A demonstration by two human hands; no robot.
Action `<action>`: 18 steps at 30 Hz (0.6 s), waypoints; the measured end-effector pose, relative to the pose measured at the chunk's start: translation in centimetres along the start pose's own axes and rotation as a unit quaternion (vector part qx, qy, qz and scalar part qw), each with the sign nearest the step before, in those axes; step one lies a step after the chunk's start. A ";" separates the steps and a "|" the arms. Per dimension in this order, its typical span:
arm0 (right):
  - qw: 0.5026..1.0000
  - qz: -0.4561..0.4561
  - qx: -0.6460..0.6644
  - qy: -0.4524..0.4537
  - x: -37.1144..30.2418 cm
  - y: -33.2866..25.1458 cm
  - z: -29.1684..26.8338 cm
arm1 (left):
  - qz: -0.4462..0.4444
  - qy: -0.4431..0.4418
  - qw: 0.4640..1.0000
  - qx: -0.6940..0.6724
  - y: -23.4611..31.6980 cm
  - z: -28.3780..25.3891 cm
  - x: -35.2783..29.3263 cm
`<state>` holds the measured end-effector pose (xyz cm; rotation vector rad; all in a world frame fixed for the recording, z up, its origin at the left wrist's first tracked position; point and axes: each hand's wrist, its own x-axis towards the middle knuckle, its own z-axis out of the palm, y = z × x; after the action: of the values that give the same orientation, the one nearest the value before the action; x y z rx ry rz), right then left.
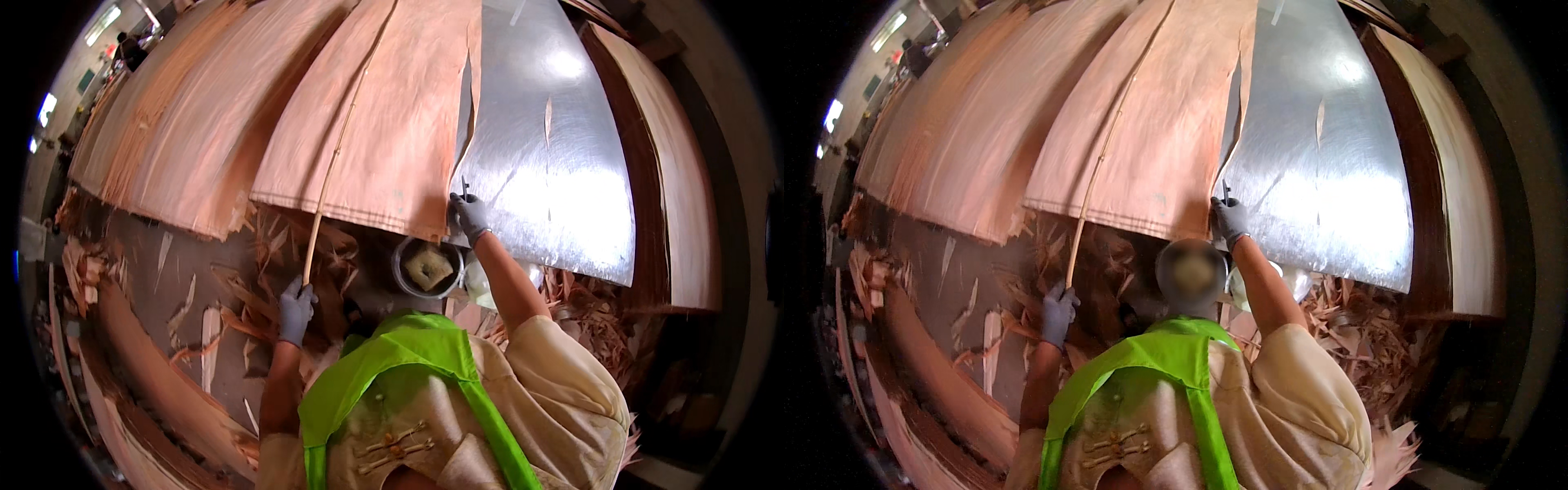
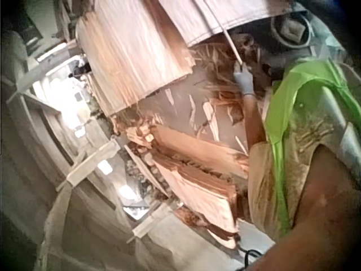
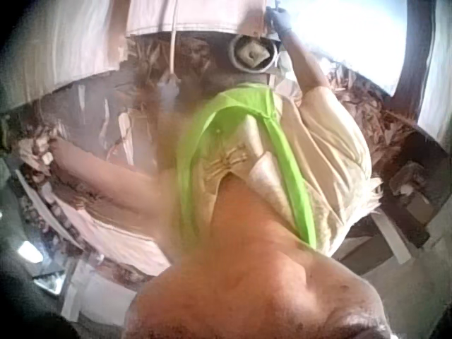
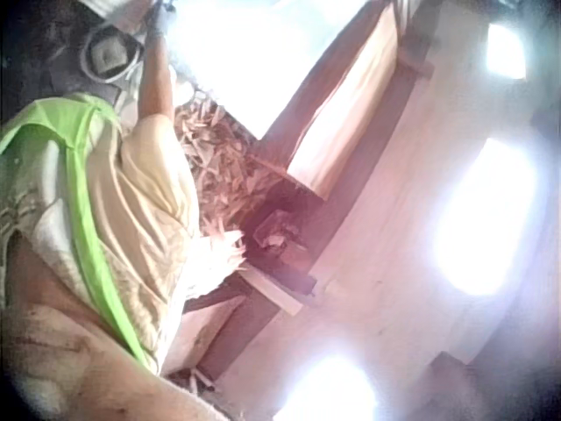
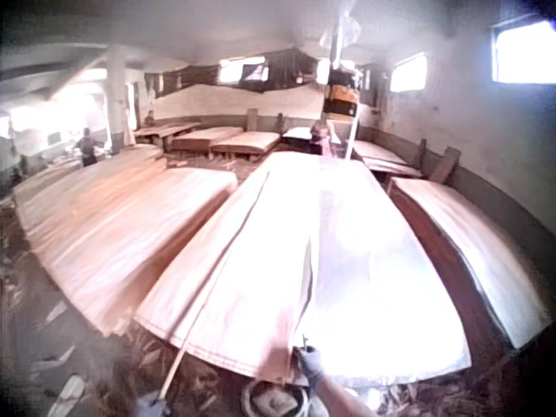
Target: The person handles and processes wood veneer sheets by hand and using a blade, moving pieces to a large pile, and trimming edges on a workbench.
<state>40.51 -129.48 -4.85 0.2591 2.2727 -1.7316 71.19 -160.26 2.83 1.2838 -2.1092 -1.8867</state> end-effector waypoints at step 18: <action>0.996 -0.036 -0.076 0.043 -1.3 -6.9 3.9 | -0.014 -0.151 0.987 -0.051 1.8 -4.4 9.0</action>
<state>40.06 -135.03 0.92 0.2271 2.4895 -1.5988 66.57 -169.17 1.22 1.0704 -2.0966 -2.2967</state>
